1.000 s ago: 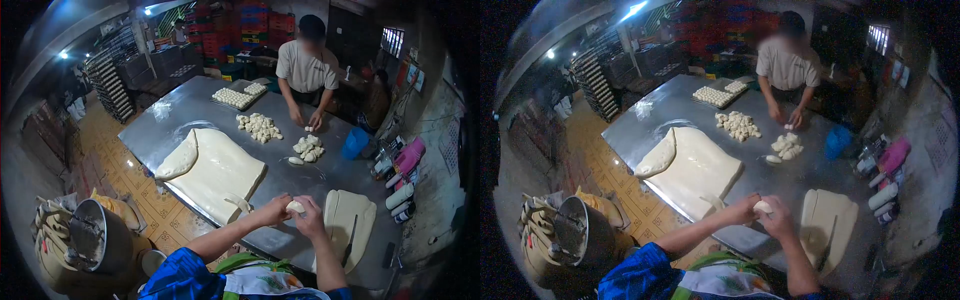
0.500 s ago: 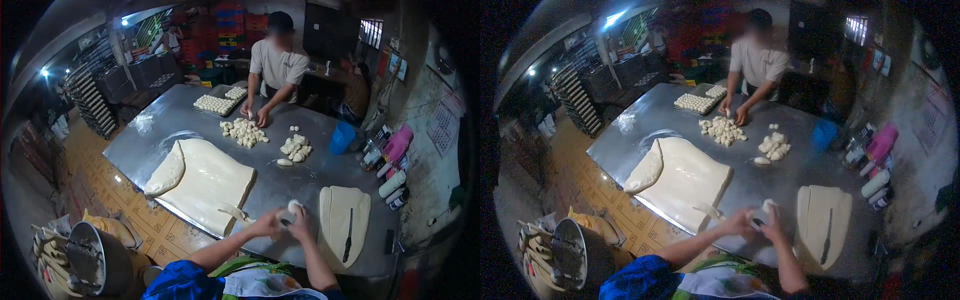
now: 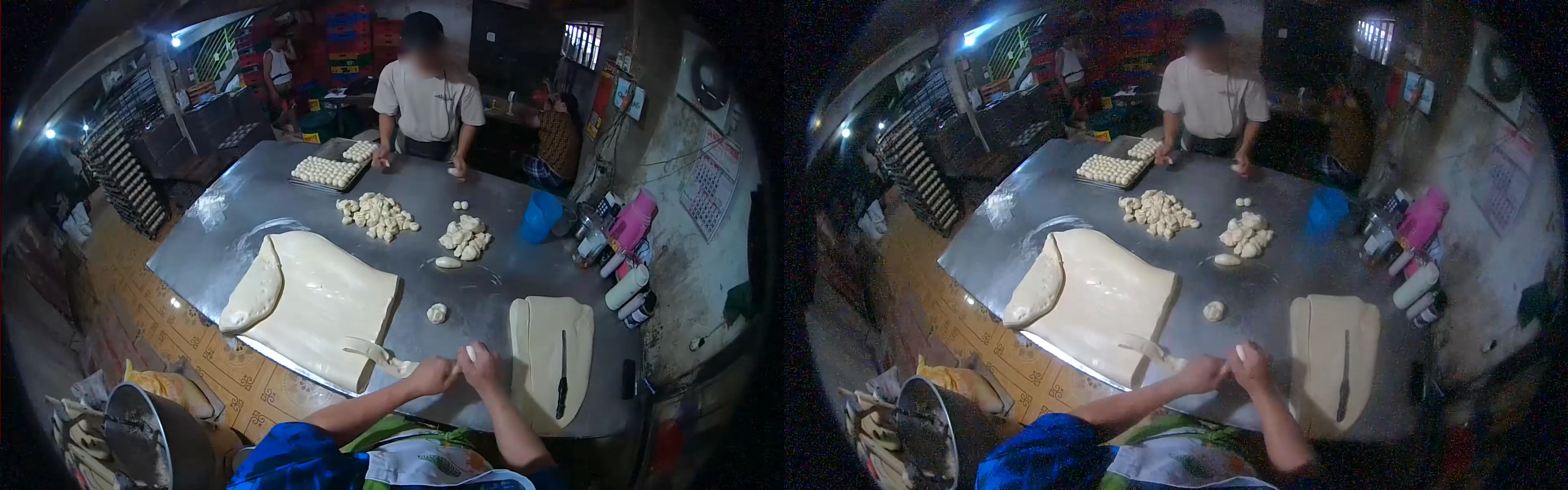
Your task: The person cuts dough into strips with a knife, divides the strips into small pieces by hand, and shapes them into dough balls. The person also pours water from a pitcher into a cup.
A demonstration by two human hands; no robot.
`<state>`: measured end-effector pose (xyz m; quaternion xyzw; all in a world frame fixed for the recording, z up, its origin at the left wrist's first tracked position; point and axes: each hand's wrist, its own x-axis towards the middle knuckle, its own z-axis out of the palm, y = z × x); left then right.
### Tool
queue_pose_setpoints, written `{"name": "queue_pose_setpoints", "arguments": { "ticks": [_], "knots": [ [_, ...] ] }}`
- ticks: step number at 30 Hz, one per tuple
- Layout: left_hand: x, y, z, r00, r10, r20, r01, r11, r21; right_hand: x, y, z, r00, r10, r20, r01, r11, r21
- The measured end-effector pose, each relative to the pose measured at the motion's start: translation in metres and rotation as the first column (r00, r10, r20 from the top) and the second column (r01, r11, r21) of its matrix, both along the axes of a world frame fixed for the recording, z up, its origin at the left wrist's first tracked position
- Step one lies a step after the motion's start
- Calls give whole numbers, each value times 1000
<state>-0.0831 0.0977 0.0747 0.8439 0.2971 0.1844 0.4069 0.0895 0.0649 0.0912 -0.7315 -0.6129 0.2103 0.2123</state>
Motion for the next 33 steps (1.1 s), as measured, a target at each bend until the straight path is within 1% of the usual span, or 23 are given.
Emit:
{"name": "queue_pose_setpoints", "arguments": {
  "ticks": [1,2,4,6,7,8,10,11,12,14,16,17,18,19,21,22,24,26,27,29,30,32,33],
  "knots": [
    [-5,2,4,986,-162,-27,164,982,93,6,1,0,997,-35,63,45,986,-162],
    [-9,2,6,985,-171,-34,174,981,91,7,-1,-9,998,-44,55,53,985,-163],
    [-12,7,10,991,14,131,-9,999,-40,9,-1,-39,996,-19,92,7,991,135],
    [-7,14,13,936,223,272,-173,966,-194,14,2,-51,989,-2,145,-60,905,421],
    [-1,13,12,937,221,269,-170,965,-200,16,-4,-50,990,-5,144,-56,908,416],
    [9,20,13,893,219,394,-226,974,-27,18,1,-45,997,76,33,-83,936,342],
    [27,39,14,787,122,605,-364,883,296,9,12,-15,956,198,-215,-153,966,208],
    [26,35,6,760,95,643,-403,846,350,2,3,-9,907,234,-351,-203,971,122],
    [26,30,-3,732,68,678,-445,801,400,-3,-2,-4,905,233,-357,-205,972,113],
    [17,40,-29,803,165,573,-264,960,94,-10,4,13,948,228,-222,-153,938,310],
    [13,37,-40,878,201,434,-87,959,-268,-10,5,20,979,182,-90,-116,866,487],
    [20,30,-47,961,175,214,-139,975,-176,-9,6,18,980,174,-92,-108,866,488],
    [24,21,-43,986,164,-23,-165,984,-71,-6,8,10,991,121,-59,-93,933,347],
    [21,18,-48,988,154,-25,-155,985,-72,-2,10,0,997,73,-17,-69,978,196],
    [13,18,-53,950,-80,-301,145,969,201,11,12,-21,996,-8,87,17,994,-110],
    [12,20,-46,950,-91,-300,157,966,205,18,14,-35,996,-21,89,30,994,-106],
    [-4,9,-13,997,-44,-71,41,998,-46,20,4,-84,998,-63,22,60,991,116],
    [-8,16,15,980,103,167,-50,954,-296,23,12,-102,998,-57,-13,58,955,292],
    [-8,19,16,980,109,166,-56,952,-300,20,15,-103,998,-51,-25,56,936,346],
    [11,32,19,897,145,418,-191,979,69,2,18,-62,982,149,-114,-96,921,377],
    [19,41,21,838,116,534,-283,928,241,-7,22,-37,957,245,-155,-166,901,401],
    [9,34,12,778,89,622,-388,846,364,-20,9,-13,915,342,-215,-237,886,399],
    [-3,41,9,872,148,467,-285,928,238,-23,12,-1,916,306,-260,-186,897,400]
  ]
}}
